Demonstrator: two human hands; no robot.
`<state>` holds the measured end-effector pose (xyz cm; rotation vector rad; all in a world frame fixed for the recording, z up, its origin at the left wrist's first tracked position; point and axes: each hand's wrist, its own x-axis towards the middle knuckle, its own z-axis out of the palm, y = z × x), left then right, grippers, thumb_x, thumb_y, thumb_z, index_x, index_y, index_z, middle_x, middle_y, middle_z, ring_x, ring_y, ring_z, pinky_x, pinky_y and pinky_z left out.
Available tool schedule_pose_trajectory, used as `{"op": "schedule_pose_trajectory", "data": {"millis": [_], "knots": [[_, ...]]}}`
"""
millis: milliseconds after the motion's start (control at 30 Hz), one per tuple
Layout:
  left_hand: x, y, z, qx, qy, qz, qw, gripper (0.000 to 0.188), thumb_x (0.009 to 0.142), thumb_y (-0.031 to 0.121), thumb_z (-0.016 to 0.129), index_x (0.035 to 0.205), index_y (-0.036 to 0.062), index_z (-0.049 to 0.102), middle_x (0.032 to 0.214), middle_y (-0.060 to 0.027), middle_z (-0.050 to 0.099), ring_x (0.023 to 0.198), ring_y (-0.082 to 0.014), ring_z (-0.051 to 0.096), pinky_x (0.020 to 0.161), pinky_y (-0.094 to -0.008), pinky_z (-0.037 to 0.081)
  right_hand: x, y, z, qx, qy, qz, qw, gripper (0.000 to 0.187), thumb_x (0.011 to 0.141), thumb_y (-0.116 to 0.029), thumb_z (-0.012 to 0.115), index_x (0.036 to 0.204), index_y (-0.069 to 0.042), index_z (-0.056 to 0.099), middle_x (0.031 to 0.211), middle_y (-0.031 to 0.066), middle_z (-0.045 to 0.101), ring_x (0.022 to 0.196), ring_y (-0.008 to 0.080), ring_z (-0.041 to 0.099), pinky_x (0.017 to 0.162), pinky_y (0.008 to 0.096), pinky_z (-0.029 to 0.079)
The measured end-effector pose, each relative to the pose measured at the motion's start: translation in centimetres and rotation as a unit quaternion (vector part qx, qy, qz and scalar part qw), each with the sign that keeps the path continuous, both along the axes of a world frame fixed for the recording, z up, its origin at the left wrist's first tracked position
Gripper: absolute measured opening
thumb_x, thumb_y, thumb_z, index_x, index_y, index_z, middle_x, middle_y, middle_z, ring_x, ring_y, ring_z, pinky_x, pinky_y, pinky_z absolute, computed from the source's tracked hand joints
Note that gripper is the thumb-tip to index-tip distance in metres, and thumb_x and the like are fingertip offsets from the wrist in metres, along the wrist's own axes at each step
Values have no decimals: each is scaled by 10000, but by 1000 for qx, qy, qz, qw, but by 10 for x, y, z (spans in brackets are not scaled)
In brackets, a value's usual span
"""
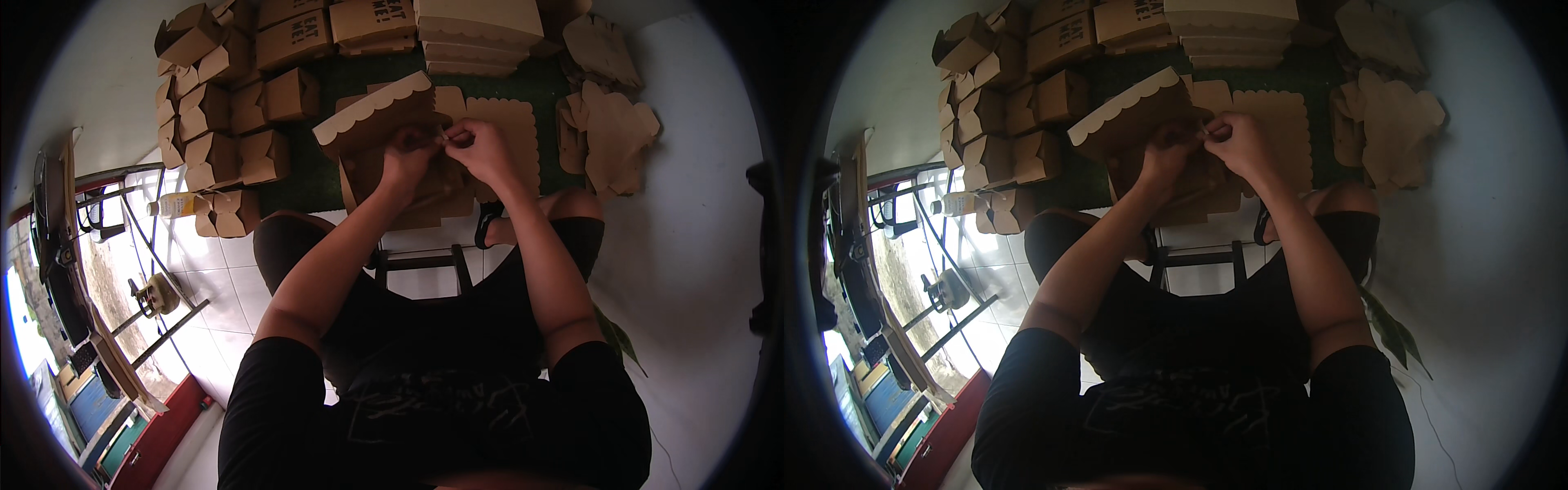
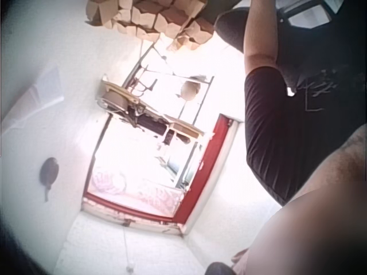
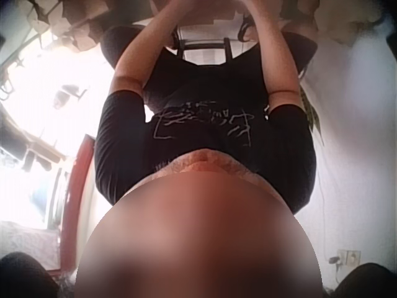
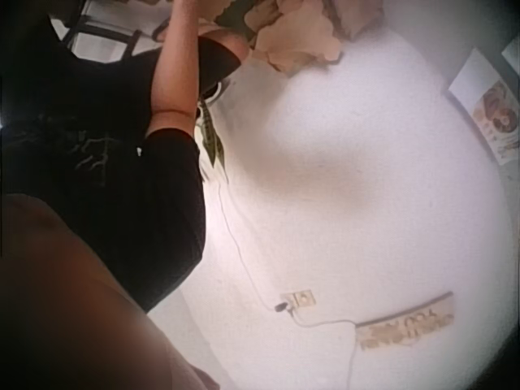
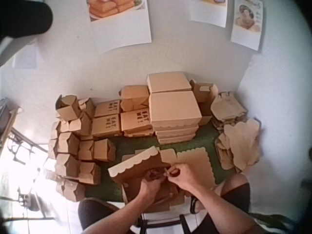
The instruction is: The person assembles flat cardboard box blanks into finished boxes by folding and interlocking the tabs. They handle each blank one at a time, fold the sides, and press the tabs into place to form the box shape.
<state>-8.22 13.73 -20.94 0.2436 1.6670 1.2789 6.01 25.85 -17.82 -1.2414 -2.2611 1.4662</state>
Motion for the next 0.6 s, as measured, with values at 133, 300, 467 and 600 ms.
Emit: {"op": "schedule_pose_trajectory", "data": {"millis": [133,300,467,600], "knots": [[3,1,0,-21,9,13,1000,615,954,220,916,1416,-38,603,1367,-182,712,1226,-224,688,1033,-378,565,-3,-2,4,-13,1,-2,1000,272,941,-204,924,1123,-18,848,945,81,836,886,145,782,824,332,614],[11,2,2,-7,24,33,999,644,964,160,899,1459,-33,536,1339,-180,712,1237,-229,690,1022,-385,572,-1,-1,-3,-22,-10,-4,1000,281,951,-222,925,1129,-19,847,962,101,842,903,167,800,827,343,617],[14,-1,4,29,5,13,999,655,958,161,907,1475,-58,570,1405,-167,708,1272,-231,699,1052,-377,598,2,7,-12,-34,19,-14,999,285,961,-231,904,1156,-31,851,1015,134,859,929,214,828,837,366,622],[14,-1,4,36,-26,31,999,568,968,117,886,1393,-22,536,1306,-162,743,1230,-222,706,1029,-364,582,4,7,-9,-8,1,13,1000,272,973,-234,891,1159,-39,855,1019,127,861,940,215,831,835,361,624]]}}
